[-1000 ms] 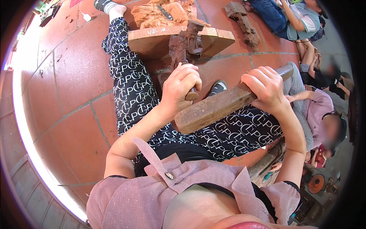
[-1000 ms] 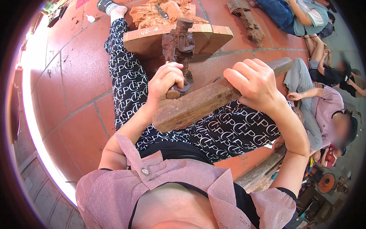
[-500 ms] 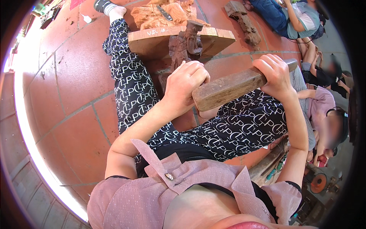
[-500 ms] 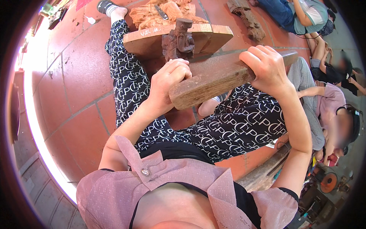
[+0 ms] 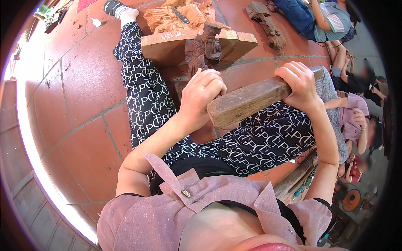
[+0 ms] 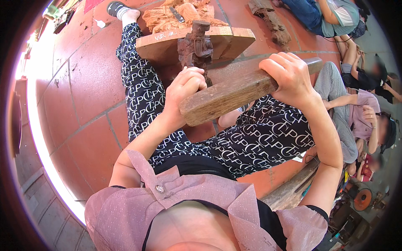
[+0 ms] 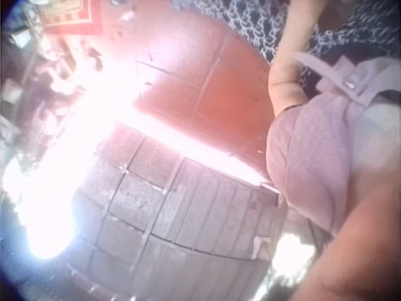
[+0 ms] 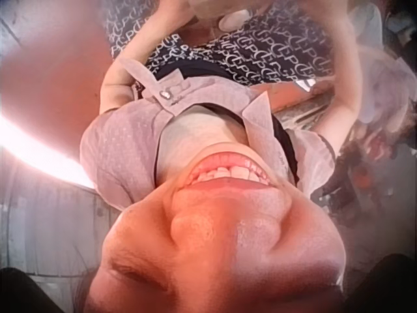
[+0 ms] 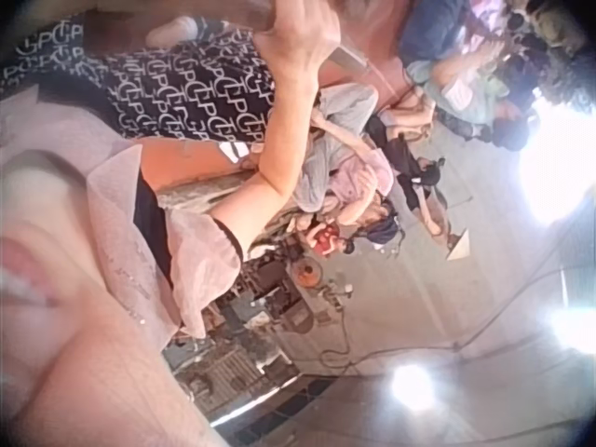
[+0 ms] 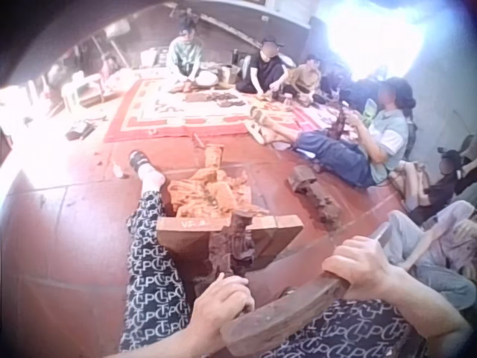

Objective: The person sits on the floor and carves a wooden block using a chisel and mallet. They repeatedly strike the chisel to shape the wood, occasionally adjusting the piece and removing shavings.

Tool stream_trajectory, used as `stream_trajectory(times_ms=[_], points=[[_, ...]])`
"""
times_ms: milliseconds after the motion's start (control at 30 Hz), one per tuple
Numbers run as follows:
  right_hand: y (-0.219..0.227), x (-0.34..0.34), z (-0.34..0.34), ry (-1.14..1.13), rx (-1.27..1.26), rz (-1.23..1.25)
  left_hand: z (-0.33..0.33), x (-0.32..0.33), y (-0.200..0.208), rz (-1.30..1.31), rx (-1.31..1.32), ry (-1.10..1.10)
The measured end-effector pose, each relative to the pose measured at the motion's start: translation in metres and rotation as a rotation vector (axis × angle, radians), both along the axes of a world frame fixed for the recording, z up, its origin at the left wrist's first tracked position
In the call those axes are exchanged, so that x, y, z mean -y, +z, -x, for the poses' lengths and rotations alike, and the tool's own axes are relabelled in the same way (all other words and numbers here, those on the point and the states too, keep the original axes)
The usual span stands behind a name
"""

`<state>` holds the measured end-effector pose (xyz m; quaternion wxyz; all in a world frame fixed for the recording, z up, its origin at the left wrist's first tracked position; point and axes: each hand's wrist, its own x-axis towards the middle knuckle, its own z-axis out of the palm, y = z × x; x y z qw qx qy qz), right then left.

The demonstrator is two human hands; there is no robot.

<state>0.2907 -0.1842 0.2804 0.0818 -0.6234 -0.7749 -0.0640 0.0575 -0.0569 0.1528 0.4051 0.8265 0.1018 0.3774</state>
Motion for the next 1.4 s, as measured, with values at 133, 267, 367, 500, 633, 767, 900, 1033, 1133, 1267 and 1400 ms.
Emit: stream_trajectory(times_ms=[133, 267, 367, 500, 633, 767, 900, 1033, 1133, 1267, 1400], points=[[0.0, -0.002, 0.001, 0.015, 0.013, -0.016, -0.003, 0.0, -0.001, -0.013, -0.054, -0.02], [0.001, -0.001, -0.001, 0.009, 0.004, -0.02, -0.005, -0.001, 0.003, -0.013, -0.057, -0.03], [0.002, -0.002, -0.006, 0.055, -0.042, -0.029, -0.011, -0.002, 0.01, -0.033, -0.046, -0.029], [0.002, -0.005, -0.024, 0.141, -0.156, -0.05, -0.02, 0.006, 0.016, -0.061, -0.094, 0.05], [-0.001, -0.002, -0.037, 0.052, -0.031, -0.03, -0.024, 0.005, 0.011, -0.02, -0.033, 0.103], [-0.003, 0.001, -0.029, 0.05, -0.049, -0.008, -0.003, -0.015, 0.001, -0.052, 0.113, 0.218], [-0.002, -0.002, -0.022, 0.073, -0.087, 0.02, 0.014, 0.004, -0.003, 0.036, 0.009, 0.066], [-0.005, -0.008, -0.019, 0.102, -0.031, 0.039, 0.015, 0.021, -0.003, 0.094, 0.022, -0.001], [-0.007, -0.007, -0.017, 0.111, -0.043, 0.044, 0.013, 0.018, -0.003, 0.107, 0.039, -0.015], [-0.005, -0.006, -0.01, 0.11, -0.051, 0.038, 0.012, 0.009, -0.011, 0.087, 0.033, -0.009], [-0.002, -0.006, -0.008, 0.114, -0.024, 0.04, 0.01, 0.006, -0.019, 0.08, 0.067, -0.004]])
